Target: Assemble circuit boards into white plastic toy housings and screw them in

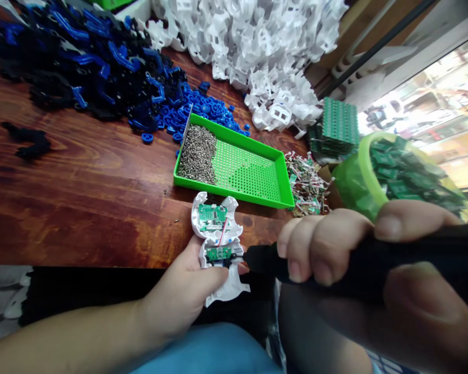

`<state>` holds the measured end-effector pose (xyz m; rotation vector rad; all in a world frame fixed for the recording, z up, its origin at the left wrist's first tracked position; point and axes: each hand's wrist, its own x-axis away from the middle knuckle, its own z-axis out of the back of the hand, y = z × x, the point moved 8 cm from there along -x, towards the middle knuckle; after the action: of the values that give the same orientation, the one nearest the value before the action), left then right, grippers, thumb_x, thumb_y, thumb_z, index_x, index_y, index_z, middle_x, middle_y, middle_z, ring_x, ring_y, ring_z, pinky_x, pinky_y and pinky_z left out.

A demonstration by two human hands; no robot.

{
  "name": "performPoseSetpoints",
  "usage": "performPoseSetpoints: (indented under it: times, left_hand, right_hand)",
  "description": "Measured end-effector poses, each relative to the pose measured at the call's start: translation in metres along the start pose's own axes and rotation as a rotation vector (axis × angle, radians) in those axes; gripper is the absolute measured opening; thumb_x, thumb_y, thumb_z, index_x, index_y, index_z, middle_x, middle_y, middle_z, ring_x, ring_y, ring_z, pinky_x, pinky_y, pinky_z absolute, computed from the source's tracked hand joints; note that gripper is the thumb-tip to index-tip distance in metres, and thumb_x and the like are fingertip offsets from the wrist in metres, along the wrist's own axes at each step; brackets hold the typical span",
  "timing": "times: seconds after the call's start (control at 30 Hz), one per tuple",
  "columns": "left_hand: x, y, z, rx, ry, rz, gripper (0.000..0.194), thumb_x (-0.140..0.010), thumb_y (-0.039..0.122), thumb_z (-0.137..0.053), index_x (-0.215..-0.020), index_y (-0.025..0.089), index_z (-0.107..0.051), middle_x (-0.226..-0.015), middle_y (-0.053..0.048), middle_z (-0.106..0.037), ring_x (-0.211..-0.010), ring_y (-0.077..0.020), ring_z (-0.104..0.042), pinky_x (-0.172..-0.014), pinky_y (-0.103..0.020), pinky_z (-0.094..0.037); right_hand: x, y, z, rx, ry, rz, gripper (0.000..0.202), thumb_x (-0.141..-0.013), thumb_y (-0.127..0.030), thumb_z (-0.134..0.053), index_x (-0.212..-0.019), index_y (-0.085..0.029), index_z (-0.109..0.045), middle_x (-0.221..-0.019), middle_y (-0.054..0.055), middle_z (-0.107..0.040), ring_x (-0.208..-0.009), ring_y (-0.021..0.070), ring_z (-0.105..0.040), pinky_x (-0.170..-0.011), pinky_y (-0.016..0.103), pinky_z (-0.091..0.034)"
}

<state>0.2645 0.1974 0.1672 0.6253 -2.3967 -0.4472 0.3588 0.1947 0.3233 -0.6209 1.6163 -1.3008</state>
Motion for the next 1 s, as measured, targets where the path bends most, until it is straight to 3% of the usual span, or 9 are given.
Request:
performPoseSetpoints:
  times: [0.27, 0.33, 0.43, 0.57, 0.63, 0.73, 0.87, 1.0]
  left_hand:
    - [0.0, 0.004, -0.005, -0.003, -0.035, -0.004, 0.05, -0.071, 0.003, -0.061, -0.119, 0.018, -0.053, -0.095, -0.004, -0.072, -0.091, -0.0202, -0.065, -0.077, -0.027, -0.047]
    - [0.0, 0.003, -0.005, 0.004, -0.035, 0.023, 0.046, -0.072, 0.003, -0.061, -0.116, 0.017, -0.055, -0.093, -0.005, -0.072, -0.086, -0.0192, -0.066, -0.078, -0.028, -0.048]
    - [0.002, 0.002, -0.004, 0.023, -0.039, 0.067, 0.038, -0.072, 0.004, -0.063, -0.107, 0.016, -0.059, -0.091, -0.005, -0.072, -0.083, -0.0189, -0.067, -0.077, -0.029, -0.049]
    - [0.002, 0.0, 0.001, 0.035, -0.012, 0.093, 0.033, -0.07, 0.004, -0.065, -0.101, 0.016, -0.063, -0.09, -0.004, -0.072, -0.087, -0.0211, -0.068, -0.076, -0.028, -0.05]
    - [0.001, -0.001, 0.002, 0.042, -0.004, 0.103, 0.035, -0.069, 0.005, -0.066, -0.102, 0.016, -0.063, -0.094, -0.005, -0.071, -0.088, -0.0222, -0.068, -0.077, -0.029, -0.051]
    - [0.0, -0.002, 0.003, 0.044, -0.004, 0.104, 0.032, -0.072, 0.009, -0.068, -0.103, 0.016, -0.062, -0.097, -0.006, -0.07, -0.091, -0.0239, -0.068, -0.078, -0.03, -0.052]
    - [-0.002, -0.003, 0.003, 0.06, -0.011, 0.116, 0.03, -0.075, 0.014, -0.069, -0.104, 0.017, -0.061, -0.101, -0.008, -0.07, -0.093, -0.0258, -0.067, -0.079, -0.032, -0.053]
    - [-0.001, -0.002, 0.003, 0.064, -0.015, 0.125, 0.03, -0.077, 0.013, -0.067, -0.106, 0.017, -0.06, -0.101, -0.007, -0.07, -0.093, -0.0259, -0.068, -0.079, -0.032, -0.054]
  right_hand:
    - [-0.005, 0.002, 0.005, -0.071, -0.01, 0.007, 0.019, -0.083, -0.042, -0.057, -0.078, -0.024, -0.053, -0.043, -0.005, -0.047, -0.034, 0.0118, -0.043, -0.035, 0.03, -0.041]
    - [-0.011, 0.002, 0.006, -0.064, -0.083, -0.002, 0.016, -0.084, -0.04, -0.058, -0.081, -0.025, -0.055, -0.043, -0.006, -0.049, -0.034, 0.0117, -0.045, -0.036, 0.03, -0.042]
    - [-0.028, -0.002, 0.01, -0.112, -0.165, 0.106, 0.015, -0.079, -0.039, -0.062, -0.087, -0.026, -0.059, -0.047, -0.005, -0.052, -0.036, 0.0127, -0.048, -0.04, 0.032, -0.045]
    - [-0.066, 0.009, 0.02, -0.236, 0.062, 0.321, 0.007, -0.077, -0.031, -0.059, -0.084, -0.029, -0.058, -0.048, -0.007, -0.048, -0.036, 0.0109, -0.043, -0.036, 0.027, -0.039]
    - [-0.085, 0.025, 0.013, -0.229, 0.127, 0.338, 0.007, -0.075, -0.028, -0.058, -0.081, -0.028, -0.055, -0.047, -0.008, -0.045, -0.036, 0.0105, -0.042, -0.034, 0.025, -0.034]
    - [-0.103, 0.045, -0.008, -0.179, 0.036, 0.309, 0.011, -0.075, -0.03, -0.06, -0.082, -0.028, -0.052, -0.049, -0.008, -0.044, -0.038, 0.0104, -0.043, -0.037, 0.025, -0.034]
    - [-0.104, 0.058, -0.021, -0.135, -0.044, 0.281, 0.009, -0.081, -0.033, -0.059, -0.084, -0.031, -0.05, -0.049, -0.008, -0.043, -0.038, 0.0112, -0.043, -0.04, 0.027, -0.034]
    - [-0.101, 0.066, -0.021, -0.095, -0.032, 0.255, 0.011, -0.08, -0.035, -0.06, -0.085, -0.034, -0.051, -0.051, -0.007, -0.045, -0.041, 0.0118, -0.045, -0.042, 0.029, -0.036]
